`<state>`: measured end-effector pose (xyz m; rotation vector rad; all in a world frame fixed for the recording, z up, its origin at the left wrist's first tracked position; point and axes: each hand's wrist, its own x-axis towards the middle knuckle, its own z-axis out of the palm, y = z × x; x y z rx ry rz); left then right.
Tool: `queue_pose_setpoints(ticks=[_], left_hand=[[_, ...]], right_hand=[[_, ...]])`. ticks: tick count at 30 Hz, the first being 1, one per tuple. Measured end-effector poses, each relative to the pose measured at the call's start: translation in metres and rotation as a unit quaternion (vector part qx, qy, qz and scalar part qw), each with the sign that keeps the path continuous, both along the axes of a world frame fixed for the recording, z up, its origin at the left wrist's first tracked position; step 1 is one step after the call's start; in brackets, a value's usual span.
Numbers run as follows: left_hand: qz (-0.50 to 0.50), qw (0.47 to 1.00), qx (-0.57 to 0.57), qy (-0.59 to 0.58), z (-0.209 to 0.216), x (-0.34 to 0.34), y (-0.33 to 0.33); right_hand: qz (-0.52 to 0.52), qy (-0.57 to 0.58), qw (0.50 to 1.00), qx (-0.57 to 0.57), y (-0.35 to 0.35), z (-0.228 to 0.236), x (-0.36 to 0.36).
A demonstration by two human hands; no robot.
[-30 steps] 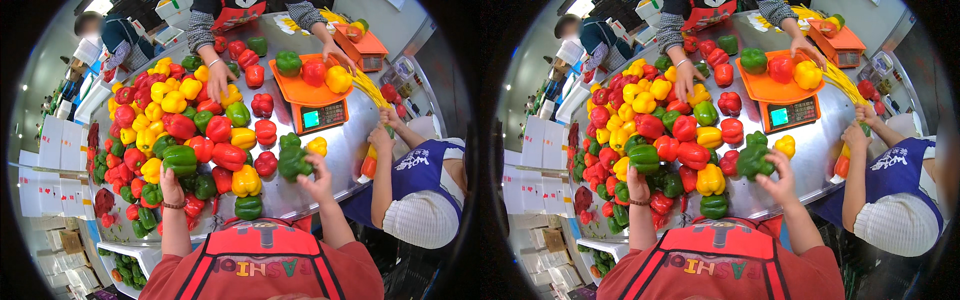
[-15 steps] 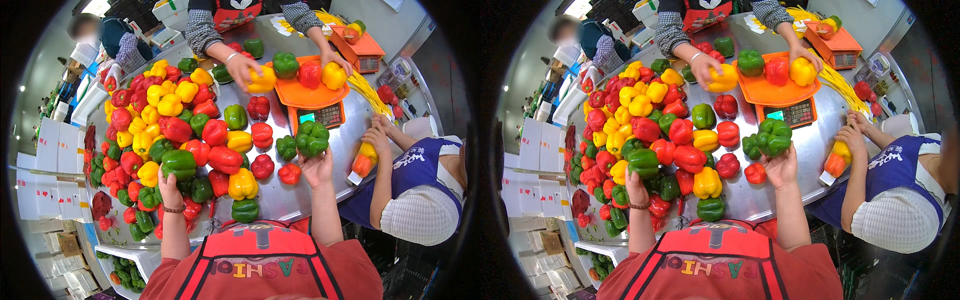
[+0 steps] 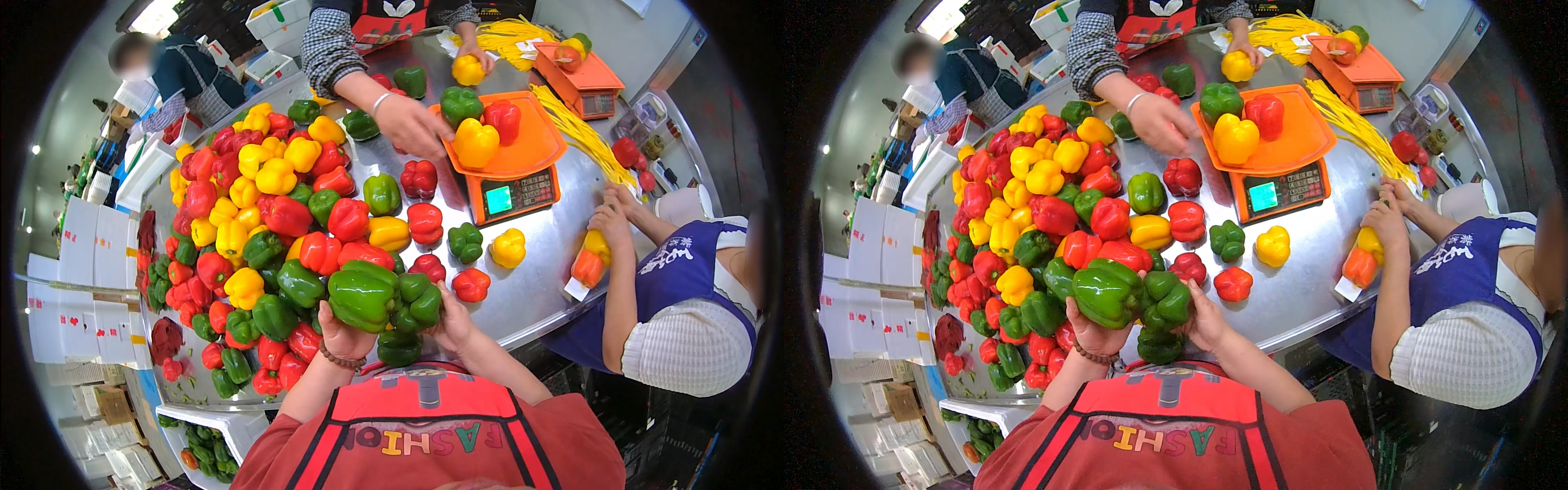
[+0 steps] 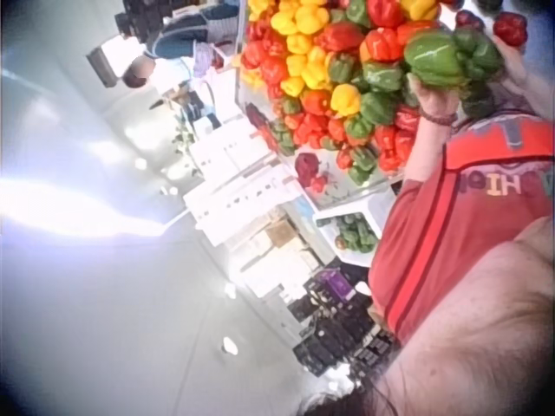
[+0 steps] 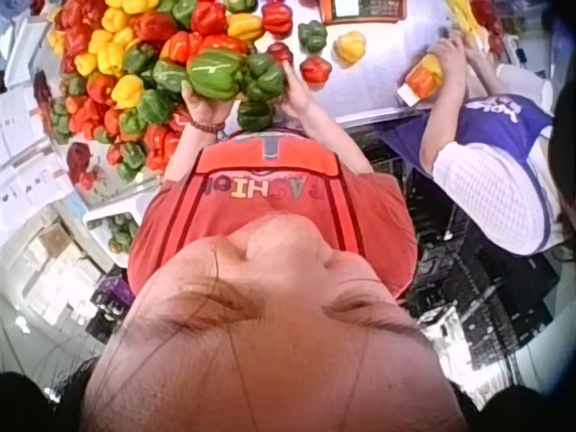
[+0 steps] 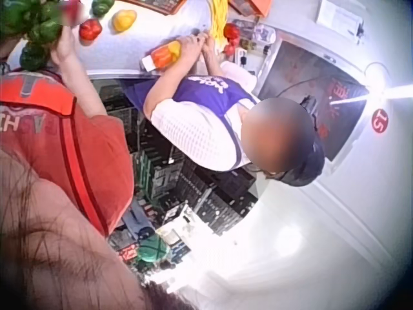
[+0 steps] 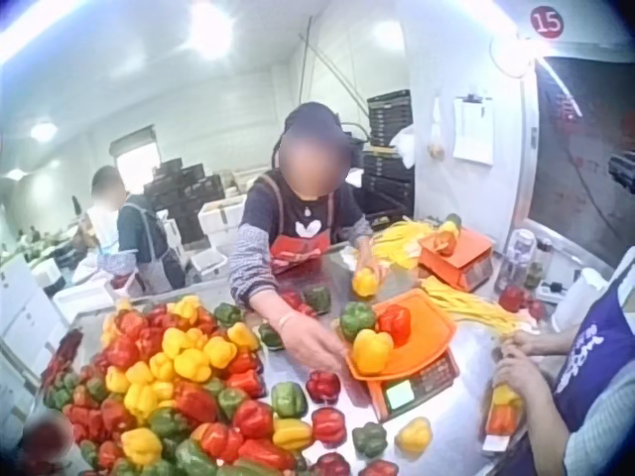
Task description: The person sorts red, yellow, and green bell peppers on a metal table, picking them up and placing them on a digital scale. The person handles peppers one at a time, moving them between the pile and the scale repeatedly.
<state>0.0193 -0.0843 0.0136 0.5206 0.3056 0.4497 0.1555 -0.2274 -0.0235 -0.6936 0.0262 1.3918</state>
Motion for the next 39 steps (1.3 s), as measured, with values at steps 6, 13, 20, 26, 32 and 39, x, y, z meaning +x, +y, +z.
queue_pose_setpoints(ticks=[6, 13, 20, 26, 32, 39], left_hand=[[0.027, 0.999, -0.026, 0.012, 0.003, 0.001, 0.001], [0.067, 0.997, -0.023, 0.012, 0.022, 0.006, 0.008], [0.042, 0.995, -0.078, 0.047, 0.011, 0.016, 0.011], [0.099, 0.994, -0.016, 0.047, 0.007, 0.006, 0.022], [0.158, 0.987, 0.007, 0.024, 0.003, -0.013, 0.042], [0.255, 0.967, 0.022, 0.003, 0.026, -0.042, 0.075]], right_hand=[[-0.037, -0.491, 0.869, -0.054, 0.001, -0.006, 0.009], [-0.088, -0.364, 0.927, 0.023, 0.007, -0.009, 0.011], [-0.044, -0.413, 0.909, 0.042, 0.020, -0.002, -0.042], [0.006, -0.663, 0.746, 0.055, 0.009, -0.004, -0.024], [0.165, -0.754, 0.625, 0.115, 0.002, -0.019, -0.038], [0.210, -0.759, 0.595, 0.160, 0.036, -0.004, -0.059]])
